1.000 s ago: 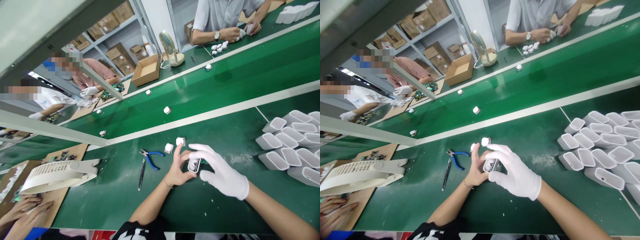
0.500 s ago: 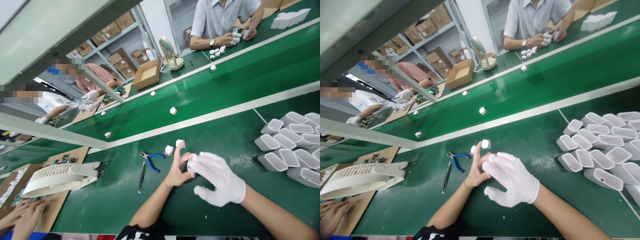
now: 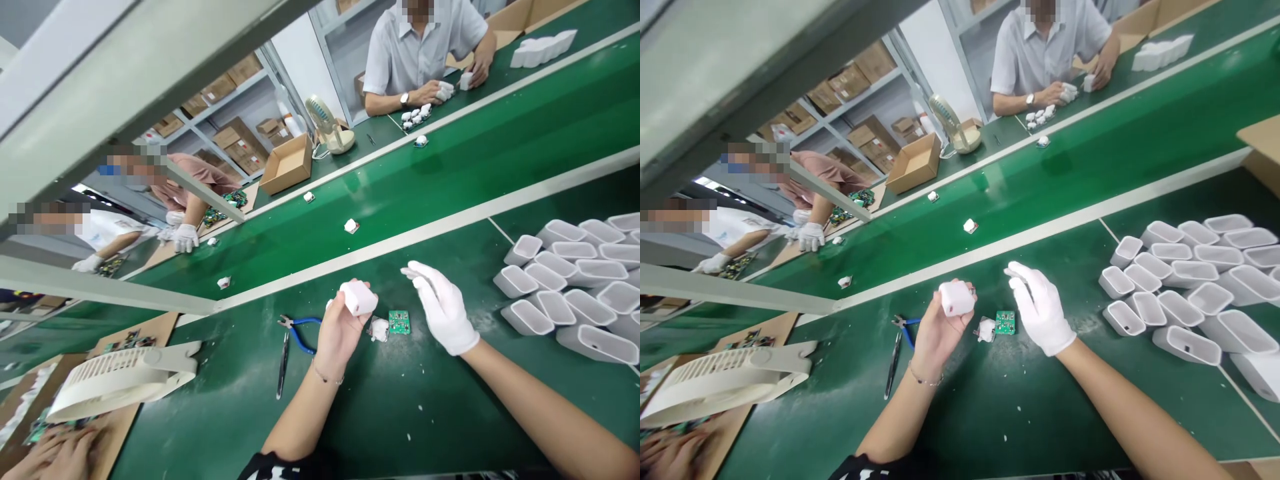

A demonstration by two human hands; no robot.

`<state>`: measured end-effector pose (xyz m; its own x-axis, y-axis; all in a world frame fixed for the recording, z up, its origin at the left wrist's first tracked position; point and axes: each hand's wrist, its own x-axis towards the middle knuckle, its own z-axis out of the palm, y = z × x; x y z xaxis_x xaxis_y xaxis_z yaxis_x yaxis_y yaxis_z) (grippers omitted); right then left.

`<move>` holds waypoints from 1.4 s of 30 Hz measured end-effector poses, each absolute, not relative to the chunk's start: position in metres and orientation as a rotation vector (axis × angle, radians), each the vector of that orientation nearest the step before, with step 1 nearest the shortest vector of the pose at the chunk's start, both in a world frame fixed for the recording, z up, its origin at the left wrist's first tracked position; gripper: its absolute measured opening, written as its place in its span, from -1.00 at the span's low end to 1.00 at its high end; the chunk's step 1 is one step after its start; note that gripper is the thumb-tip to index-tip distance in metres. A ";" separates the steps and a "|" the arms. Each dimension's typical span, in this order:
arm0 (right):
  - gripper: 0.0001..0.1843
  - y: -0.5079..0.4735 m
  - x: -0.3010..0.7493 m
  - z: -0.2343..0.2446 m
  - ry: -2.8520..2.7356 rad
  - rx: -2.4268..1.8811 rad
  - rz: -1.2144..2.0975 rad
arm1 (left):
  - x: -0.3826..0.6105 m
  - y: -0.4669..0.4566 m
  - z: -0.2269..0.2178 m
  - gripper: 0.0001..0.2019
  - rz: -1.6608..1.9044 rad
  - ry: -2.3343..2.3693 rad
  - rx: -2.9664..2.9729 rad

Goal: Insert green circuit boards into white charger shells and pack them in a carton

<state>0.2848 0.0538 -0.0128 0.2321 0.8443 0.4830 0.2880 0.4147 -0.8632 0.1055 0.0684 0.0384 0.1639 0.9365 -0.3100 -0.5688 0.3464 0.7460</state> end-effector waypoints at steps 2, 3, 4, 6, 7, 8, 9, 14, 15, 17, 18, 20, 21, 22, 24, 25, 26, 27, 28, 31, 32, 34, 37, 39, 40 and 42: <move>-0.70 0.061 0.286 -0.019 -1.405 -1.175 0.457 | 0.113 0.075 0.051 -0.76 1.084 0.893 0.332; -0.70 0.063 0.285 -0.020 -1.442 -1.195 0.431 | 0.116 0.076 0.055 -0.72 1.062 0.919 0.256; -0.69 0.064 0.285 -0.021 -1.477 -1.212 0.412 | 0.118 0.077 0.058 -0.68 1.052 0.945 0.197; -0.68 0.066 0.284 -0.022 -1.526 -1.238 0.397 | 0.120 0.077 0.060 -0.62 1.058 0.989 0.131; -0.68 0.066 0.283 -0.023 -1.539 -1.245 0.398 | 0.120 0.076 0.058 -0.62 1.059 1.003 0.126; -0.68 0.066 0.283 -0.023 -1.548 -1.250 0.401 | 0.119 0.077 0.056 -0.63 1.057 1.011 0.143; -0.68 0.066 0.282 -0.024 -1.557 -1.251 0.407 | 0.116 0.079 0.053 -0.65 1.053 1.014 0.187; -0.66 0.068 0.281 -0.025 -1.585 -1.271 0.482 | 0.099 0.139 0.037 -0.67 1.124 1.077 0.890; -0.66 0.068 0.280 -0.025 -1.585 -1.281 0.494 | 0.096 0.159 0.035 -0.60 1.152 1.153 1.111; -0.66 0.068 0.280 -0.025 -1.583 -1.297 0.502 | 0.090 0.200 0.030 -0.49 1.124 1.425 1.556; -0.65 0.068 0.281 -0.025 -1.581 -1.303 0.502 | 0.088 0.217 0.028 -0.45 1.042 1.556 1.727; -0.64 0.068 0.281 -0.024 -1.578 -1.315 0.510 | 0.086 0.241 0.022 -0.43 0.893 1.713 1.907; -0.64 0.069 0.282 -0.024 -1.575 -1.322 0.519 | 0.087 0.248 0.019 -0.43 0.843 1.741 1.945; -0.64 0.069 0.282 -0.023 -1.570 -1.330 0.529 | 0.090 0.252 0.017 -0.43 0.817 1.752 1.971; -0.65 0.070 0.283 -0.023 -1.559 -1.344 0.559 | 0.101 0.255 0.016 -0.40 0.775 1.764 2.062; -0.65 0.071 0.283 -0.023 -1.553 -1.350 0.577 | 0.109 0.256 0.017 -0.38 0.743 1.758 2.139; -0.66 0.072 0.284 -0.022 -1.545 -1.355 0.595 | 0.120 0.259 0.019 -0.36 0.691 1.743 2.234; -0.66 0.072 0.284 -0.022 -1.535 -1.358 0.613 | 0.132 0.263 0.020 -0.34 0.614 1.724 2.336; -0.66 0.073 0.284 -0.022 -1.520 -1.359 0.631 | 0.146 0.268 0.022 -0.32 0.511 1.706 2.431; -0.66 0.073 0.286 -0.022 -1.447 -1.340 0.697 | 0.185 0.287 0.021 -0.25 0.207 1.694 2.527; -0.67 0.073 0.286 -0.022 -1.412 -1.325 0.727 | 0.196 0.291 0.020 -0.25 0.162 1.697 2.517; -0.70 0.075 0.288 -0.024 -1.320 -1.284 0.796 | 0.210 0.294 0.018 -0.30 0.150 1.681 2.507; -0.68 0.083 0.291 -0.028 -1.091 -1.207 0.918 | 0.211 0.278 0.019 -0.33 0.212 1.528 2.539; -0.60 0.090 0.293 -0.030 -0.900 -1.132 1.019 | 0.201 0.255 0.024 -0.31 0.355 1.220 2.576; -0.56 0.093 0.294 -0.031 -0.817 -1.081 1.081 | 0.194 0.241 0.028 -0.30 0.440 1.036 2.590; -0.48 0.097 0.294 -0.030 -0.711 -0.953 1.225 | 0.177 0.213 0.035 -0.27 0.557 0.736 2.619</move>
<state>0.2941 0.0972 -0.0301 0.2179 0.9750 -0.0423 -0.4465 0.0611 -0.8927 0.1774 0.2130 0.0354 0.7863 0.5549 0.2715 0.4119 -0.7985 0.4391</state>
